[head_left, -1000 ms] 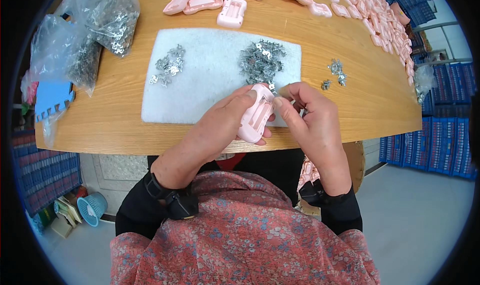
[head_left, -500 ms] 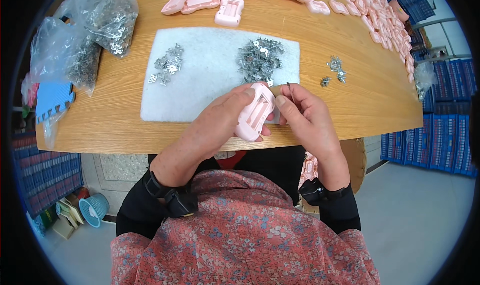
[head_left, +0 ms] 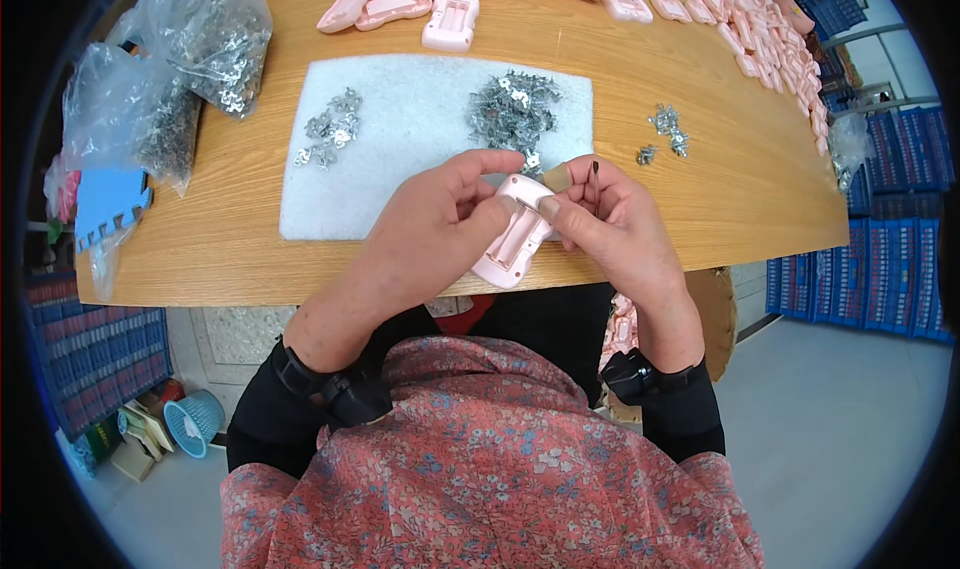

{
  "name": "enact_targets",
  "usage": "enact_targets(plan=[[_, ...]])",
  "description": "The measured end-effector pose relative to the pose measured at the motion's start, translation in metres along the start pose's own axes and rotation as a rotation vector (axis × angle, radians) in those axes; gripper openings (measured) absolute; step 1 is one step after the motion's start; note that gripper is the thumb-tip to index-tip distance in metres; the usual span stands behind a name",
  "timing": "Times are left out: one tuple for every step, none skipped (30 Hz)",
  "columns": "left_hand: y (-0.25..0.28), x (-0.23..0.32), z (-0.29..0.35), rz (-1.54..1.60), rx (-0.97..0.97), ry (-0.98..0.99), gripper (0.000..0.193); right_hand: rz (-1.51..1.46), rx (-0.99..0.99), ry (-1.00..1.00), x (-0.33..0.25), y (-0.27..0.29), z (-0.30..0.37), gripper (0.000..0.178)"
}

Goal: The person sits at a table and assembles small pink plastic components by inserting metal pins into them. They pick up a pink plastic piece, insert a metal pin from a pile on a white mat, and then place the assembled unit on the table. This process is repeated continuously.

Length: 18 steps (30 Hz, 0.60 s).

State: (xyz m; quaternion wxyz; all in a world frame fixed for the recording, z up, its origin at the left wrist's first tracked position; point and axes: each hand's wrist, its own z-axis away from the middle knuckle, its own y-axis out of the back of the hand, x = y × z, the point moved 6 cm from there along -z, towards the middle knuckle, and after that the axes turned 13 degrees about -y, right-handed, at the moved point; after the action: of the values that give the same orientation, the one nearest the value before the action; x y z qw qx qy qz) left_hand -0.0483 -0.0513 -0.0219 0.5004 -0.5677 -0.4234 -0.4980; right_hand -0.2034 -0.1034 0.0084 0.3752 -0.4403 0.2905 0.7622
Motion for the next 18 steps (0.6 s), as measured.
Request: enact_targets(plan=[[0.000, 0.003, -0.001, -0.062, -0.025, -0.007, 0.037, 0.021, 0.005, -0.004, -0.001, 0.000, 0.001, 0.016], [-0.001, 0.006, -0.002, -0.111, -0.048, -0.022, 0.038, 0.043, 0.010, -0.007, -0.003, 0.001, 0.002, 0.016], [-0.003, 0.010, -0.002, -0.161, -0.070, -0.036, 0.038, 0.063, 0.014, -0.011, -0.003, 0.001, 0.002, 0.016], [-0.005, 0.014, -0.002, -0.212, -0.093, -0.050, 0.038, 0.071, 0.013, 0.002, -0.004, 0.001, 0.003, 0.016], [-0.007, 0.019, -0.003, -0.308, -0.125, -0.058, 0.038, 0.079, 0.013, 0.014, -0.004, 0.001, 0.003, 0.016], [-0.008, 0.026, -0.003, -0.405, -0.158, -0.067, 0.038, 0.087, 0.014, 0.027, -0.004, 0.002, 0.004, 0.017], [-0.009, 0.029, -0.004, -0.501, -0.193, -0.076, 0.037, 0.073, 0.009, 0.021, -0.003, 0.002, 0.005, 0.016], [-0.010, 0.030, -0.005, -0.492, -0.160, -0.119, 0.036, 0.059, 0.005, 0.016, -0.003, 0.003, 0.006, 0.016], [-0.009, 0.029, -0.004, -0.489, -0.120, -0.161, 0.036, 0.044, -0.007, 0.014, -0.005, 0.002, 0.007, 0.015], [-0.008, 0.027, -0.003, -0.485, -0.082, -0.204, 0.035, -0.033, -0.007, 0.007, -0.007, 0.002, 0.009, 0.015], [-0.005, 0.014, -0.004, -0.244, -0.037, -0.102, 0.035, -0.110, -0.007, -0.001, -0.010, 0.001, 0.012, 0.015], [-0.005, 0.007, -0.006, -0.004, 0.003, 0.000, 0.036, -0.191, -0.002, -0.008, -0.010, 0.001, 0.013, 0.016], [-0.007, 0.004, -0.008, 0.235, 0.043, 0.104, 0.036, -0.170, 0.030, 0.035, -0.008, 0.003, 0.012, 0.017], [-0.014, 0.008, -0.001, 0.496, 0.109, 0.182, 0.035, -0.148, 0.063, 0.078, -0.004, 0.004, 0.010, 0.018], [-0.016, 0.008, -0.001, 0.636, 0.067, 0.199, 0.036, -0.129, 0.095, 0.121, -0.001, 0.005, 0.010, 0.019], [-0.015, 0.005, 0.001, 0.776, 0.023, 0.218, 0.036, -0.112, 0.107, 0.161, 0.001, 0.003, 0.011, 0.019], [-0.017, 0.005, 0.001, 0.916, -0.021, 0.238, 0.036, -0.094, 0.119, 0.201, 0.002, 0.000, 0.012, 0.019], [-0.018, 0.006, 0.002, 0.950, -0.021, 0.227, 0.037, -0.074, 0.131, 0.237, 0.002, -0.002, 0.014, 0.019]])
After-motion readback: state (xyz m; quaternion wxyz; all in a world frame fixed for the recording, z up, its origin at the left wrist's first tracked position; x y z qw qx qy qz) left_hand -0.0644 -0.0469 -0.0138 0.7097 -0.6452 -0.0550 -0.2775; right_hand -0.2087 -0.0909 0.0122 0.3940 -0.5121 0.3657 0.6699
